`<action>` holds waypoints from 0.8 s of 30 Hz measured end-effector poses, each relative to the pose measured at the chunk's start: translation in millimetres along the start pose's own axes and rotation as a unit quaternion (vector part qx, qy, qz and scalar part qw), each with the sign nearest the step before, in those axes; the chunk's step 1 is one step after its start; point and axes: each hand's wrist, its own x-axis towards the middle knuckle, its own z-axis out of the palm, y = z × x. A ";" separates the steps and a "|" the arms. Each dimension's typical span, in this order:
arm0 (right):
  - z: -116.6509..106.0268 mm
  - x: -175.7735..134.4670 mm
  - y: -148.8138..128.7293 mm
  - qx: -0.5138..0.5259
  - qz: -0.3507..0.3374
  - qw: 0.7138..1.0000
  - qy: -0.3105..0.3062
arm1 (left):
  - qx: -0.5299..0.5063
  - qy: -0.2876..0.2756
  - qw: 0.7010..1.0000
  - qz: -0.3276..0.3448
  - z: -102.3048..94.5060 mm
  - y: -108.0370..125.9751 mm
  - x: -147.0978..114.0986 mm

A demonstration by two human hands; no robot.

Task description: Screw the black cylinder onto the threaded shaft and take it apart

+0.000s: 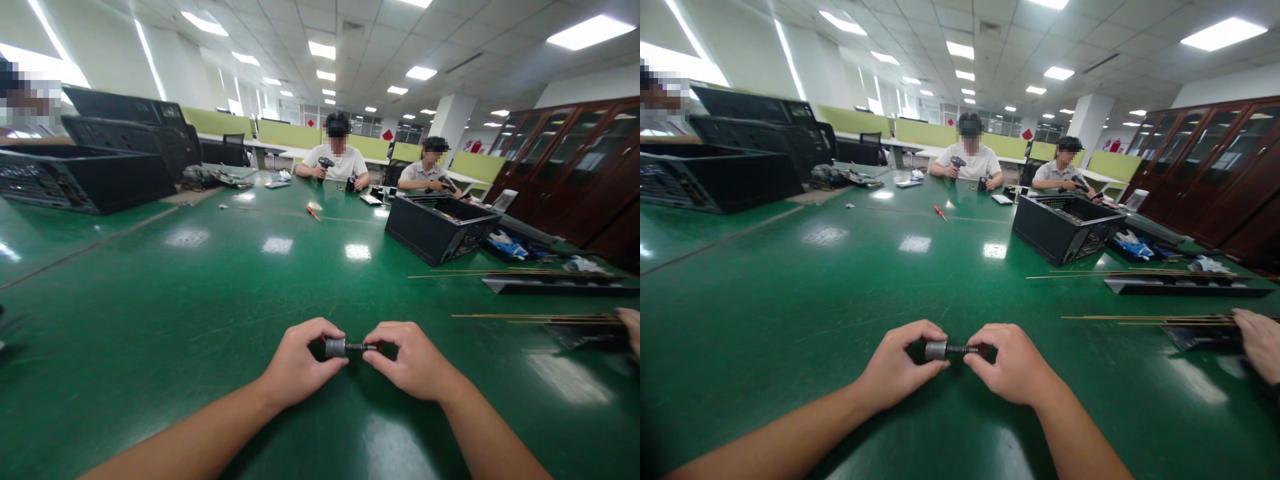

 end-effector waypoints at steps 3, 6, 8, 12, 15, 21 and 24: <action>-0.6 -0.6 0.3 0.001 0.001 1.000 0.000 | 0.001 -0.001 1.000 0.001 0.0 -0.4 -0.2; -1.0 -0.9 1.2 0.002 0.001 1.000 0.004 | 0.001 0.000 1.000 0.000 0.6 -1.3 -0.7; -1.0 -1.0 1.8 0.003 0.000 1.000 0.005 | 0.001 0.002 1.000 0.000 0.9 -1.9 -0.9; -1.4 -0.7 2.0 0.001 0.003 1.000 0.003 | 0.003 0.003 1.000 -0.001 0.5 -2.0 -0.1; -2.4 -0.8 1.5 -0.001 0.004 1.000 0.004 | 0.003 0.004 1.000 -0.003 0.0 -1.2 0.8; -3.8 -2.2 1.8 -0.004 0.004 1.000 0.004 | 0.004 0.005 1.000 -0.004 -0.1 -0.4 -0.4; -4.4 -2.2 1.6 -0.005 0.005 1.000 0.004 | 0.007 0.003 1.000 -0.004 -0.7 -0.8 -0.9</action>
